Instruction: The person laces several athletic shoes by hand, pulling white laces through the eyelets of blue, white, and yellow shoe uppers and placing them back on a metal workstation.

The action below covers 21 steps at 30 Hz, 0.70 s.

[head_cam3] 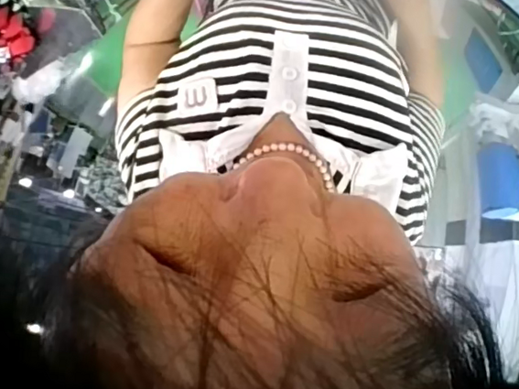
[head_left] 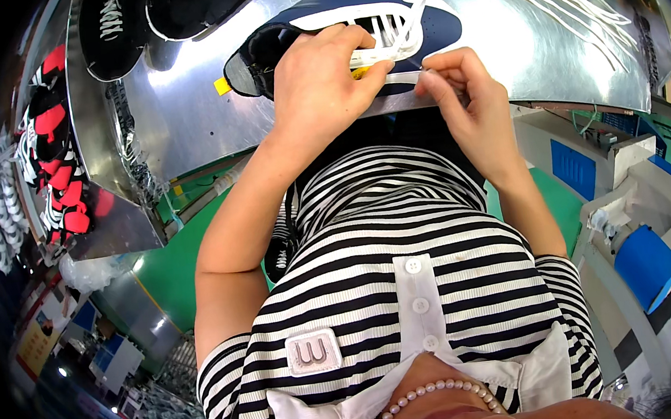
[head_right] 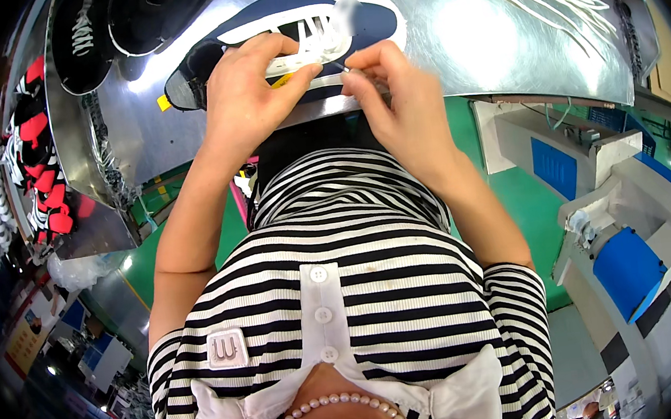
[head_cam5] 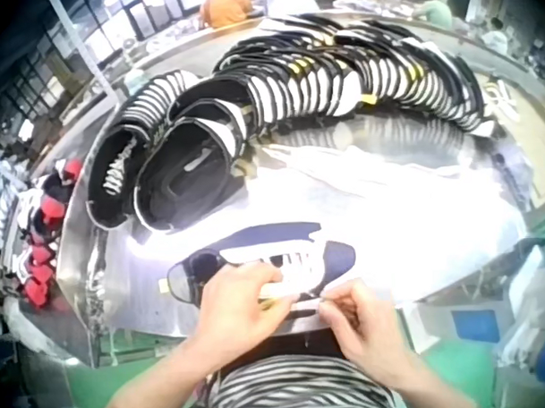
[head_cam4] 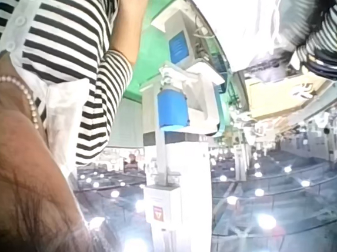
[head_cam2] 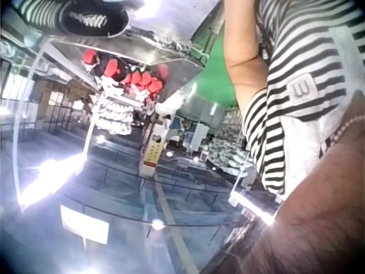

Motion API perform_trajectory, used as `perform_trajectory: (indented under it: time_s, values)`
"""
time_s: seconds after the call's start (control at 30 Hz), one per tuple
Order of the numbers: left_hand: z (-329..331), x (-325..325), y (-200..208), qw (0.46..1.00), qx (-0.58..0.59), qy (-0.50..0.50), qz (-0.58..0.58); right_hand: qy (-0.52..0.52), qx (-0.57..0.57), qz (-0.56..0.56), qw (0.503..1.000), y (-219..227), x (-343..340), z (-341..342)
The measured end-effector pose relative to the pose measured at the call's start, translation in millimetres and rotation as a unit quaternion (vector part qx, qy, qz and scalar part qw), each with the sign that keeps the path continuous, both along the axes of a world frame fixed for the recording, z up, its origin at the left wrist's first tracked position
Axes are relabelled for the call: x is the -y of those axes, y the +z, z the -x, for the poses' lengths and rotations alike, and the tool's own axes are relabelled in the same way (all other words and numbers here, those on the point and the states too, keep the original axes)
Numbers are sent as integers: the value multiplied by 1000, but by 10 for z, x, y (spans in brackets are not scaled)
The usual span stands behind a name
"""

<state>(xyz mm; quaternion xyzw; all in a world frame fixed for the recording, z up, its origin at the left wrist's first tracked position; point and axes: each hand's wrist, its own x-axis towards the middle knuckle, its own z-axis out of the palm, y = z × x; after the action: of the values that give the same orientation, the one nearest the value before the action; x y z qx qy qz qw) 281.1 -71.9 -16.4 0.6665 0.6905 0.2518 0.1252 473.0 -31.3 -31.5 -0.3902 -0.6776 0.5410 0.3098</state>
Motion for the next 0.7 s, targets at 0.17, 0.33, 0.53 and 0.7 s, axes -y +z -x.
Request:
perform_trajectory:
  time_s: [0.17,0.33,0.53,0.7]
  values:
    - [2,11,-17,1000,13,-12,-18,-2,3,1,1000,-105,26,14]
    - [-8,52,-45,996,70,-43,-41,18,18,-7,1000,-135,-8,47]
    - [-107,201,-69,991,44,-75,-106,-16,125,-143,982,-171,65,280]
    - [-107,276,-68,988,21,-83,-129,-15,97,-51,994,-111,82,216]
